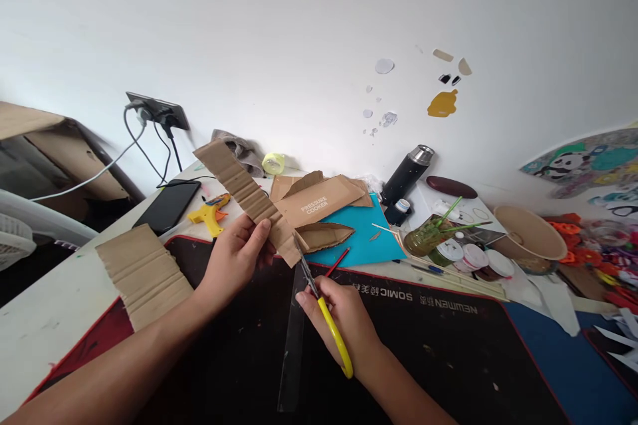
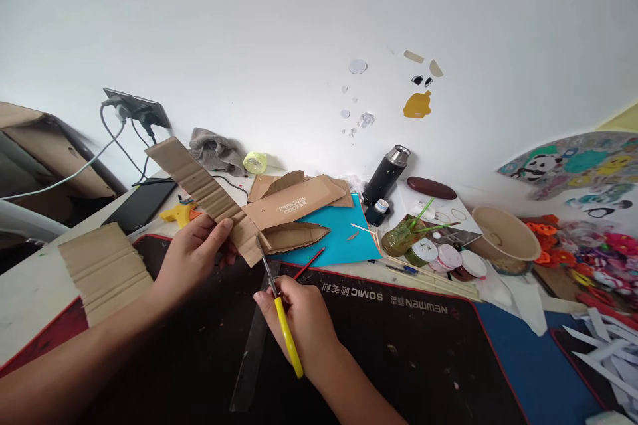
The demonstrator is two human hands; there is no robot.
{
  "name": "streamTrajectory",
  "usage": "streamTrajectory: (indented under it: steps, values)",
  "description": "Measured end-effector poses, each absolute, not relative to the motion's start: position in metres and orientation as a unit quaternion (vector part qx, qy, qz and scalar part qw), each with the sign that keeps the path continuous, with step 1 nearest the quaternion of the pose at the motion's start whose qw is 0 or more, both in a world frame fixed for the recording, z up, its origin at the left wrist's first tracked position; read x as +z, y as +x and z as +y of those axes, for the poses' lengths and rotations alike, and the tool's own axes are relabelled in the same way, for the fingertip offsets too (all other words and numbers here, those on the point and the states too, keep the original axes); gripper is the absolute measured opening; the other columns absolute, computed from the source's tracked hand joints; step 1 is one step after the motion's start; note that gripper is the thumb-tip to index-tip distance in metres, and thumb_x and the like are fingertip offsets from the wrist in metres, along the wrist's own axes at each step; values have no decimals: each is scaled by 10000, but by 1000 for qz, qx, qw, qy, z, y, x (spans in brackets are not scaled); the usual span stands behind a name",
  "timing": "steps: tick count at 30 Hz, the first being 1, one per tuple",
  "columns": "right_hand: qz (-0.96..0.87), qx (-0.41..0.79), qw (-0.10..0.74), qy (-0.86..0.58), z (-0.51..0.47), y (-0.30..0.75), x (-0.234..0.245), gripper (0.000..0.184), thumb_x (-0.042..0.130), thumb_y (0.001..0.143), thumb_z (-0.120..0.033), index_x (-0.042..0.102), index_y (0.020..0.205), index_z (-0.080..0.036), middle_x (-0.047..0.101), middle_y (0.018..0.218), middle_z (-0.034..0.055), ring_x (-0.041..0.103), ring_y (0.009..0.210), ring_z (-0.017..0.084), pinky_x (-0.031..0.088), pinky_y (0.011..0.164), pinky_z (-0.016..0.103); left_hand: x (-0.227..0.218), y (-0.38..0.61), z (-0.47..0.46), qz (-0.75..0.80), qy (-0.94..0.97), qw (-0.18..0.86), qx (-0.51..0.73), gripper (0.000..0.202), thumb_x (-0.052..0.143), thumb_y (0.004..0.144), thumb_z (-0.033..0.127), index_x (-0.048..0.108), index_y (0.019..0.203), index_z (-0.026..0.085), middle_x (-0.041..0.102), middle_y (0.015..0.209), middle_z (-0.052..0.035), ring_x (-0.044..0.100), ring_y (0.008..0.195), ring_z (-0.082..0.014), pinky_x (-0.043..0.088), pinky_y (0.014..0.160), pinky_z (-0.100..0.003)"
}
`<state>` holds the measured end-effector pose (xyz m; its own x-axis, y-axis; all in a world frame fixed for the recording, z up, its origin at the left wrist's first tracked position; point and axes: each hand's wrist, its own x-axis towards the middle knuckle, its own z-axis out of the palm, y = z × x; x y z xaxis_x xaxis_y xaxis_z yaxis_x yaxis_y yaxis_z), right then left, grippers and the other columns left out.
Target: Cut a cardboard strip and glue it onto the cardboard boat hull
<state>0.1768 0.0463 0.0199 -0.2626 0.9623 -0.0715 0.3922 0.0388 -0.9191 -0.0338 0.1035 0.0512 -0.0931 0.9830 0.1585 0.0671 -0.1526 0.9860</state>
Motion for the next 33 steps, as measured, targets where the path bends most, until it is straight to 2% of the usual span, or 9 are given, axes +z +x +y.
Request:
streamTrajectory:
  steps: [6,10,16,19,23,25,29,33]
  values:
    - [-677,400,289,-547,52,168,23,358,606,983,-455,487,727,-235,470,599,-41,413,551,124,298,537,257,46,-38,111,503,512,427,550,503,701,915,709,536,838,240,640,545,21,576,432,-157,462,416,-260]
    - [-688,374,296,-548,60,160,22,360,594,974,-433,436,709,-247,440,582,-46,397,543,128,292,535,266,45,-42,116,506,507,417,559,501,693,917,704,521,821,245,627,535,28,557,428,-147,443,410,-248]
    - [-698,373,312,-525,72,152,17,312,606,987,-409,520,745,-232,559,641,-12,507,602,151,365,583,262,47,-50,123,512,516,387,567,484,682,938,677,527,798,240,622,528,27,563,426,-144,441,417,-244]
    - [-685,408,322,-511,72,154,18,306,642,996,-421,577,768,-227,572,639,-13,532,576,149,381,560,256,50,-51,122,506,532,377,564,436,676,972,620,543,815,236,626,531,29,563,429,-139,445,429,-241]
    - [-637,518,294,-489,68,163,19,324,682,1015,-529,660,912,-222,555,599,-51,522,431,129,389,455,235,55,-50,116,501,546,372,559,400,678,992,568,551,810,234,626,525,27,553,419,-133,437,420,-235]
    - [-621,543,299,-479,65,167,20,369,705,1007,-578,661,925,-220,591,615,-43,592,464,142,449,479,232,56,-48,114,497,546,380,557,385,689,987,562,558,831,235,629,526,29,556,414,-141,435,405,-239]
    - [-605,567,304,-469,64,171,20,485,785,942,-681,670,921,-210,681,671,-3,720,610,187,550,623,268,56,-48,111,493,539,388,562,379,699,983,559,558,844,236,627,530,35,563,420,-145,439,401,-241]
    - [-599,591,289,-457,65,175,19,644,866,811,-796,706,1023,-210,720,718,13,718,657,206,528,627,288,56,-50,109,494,539,385,563,387,691,1004,556,563,839,231,639,536,29,556,424,-133,439,413,-231]
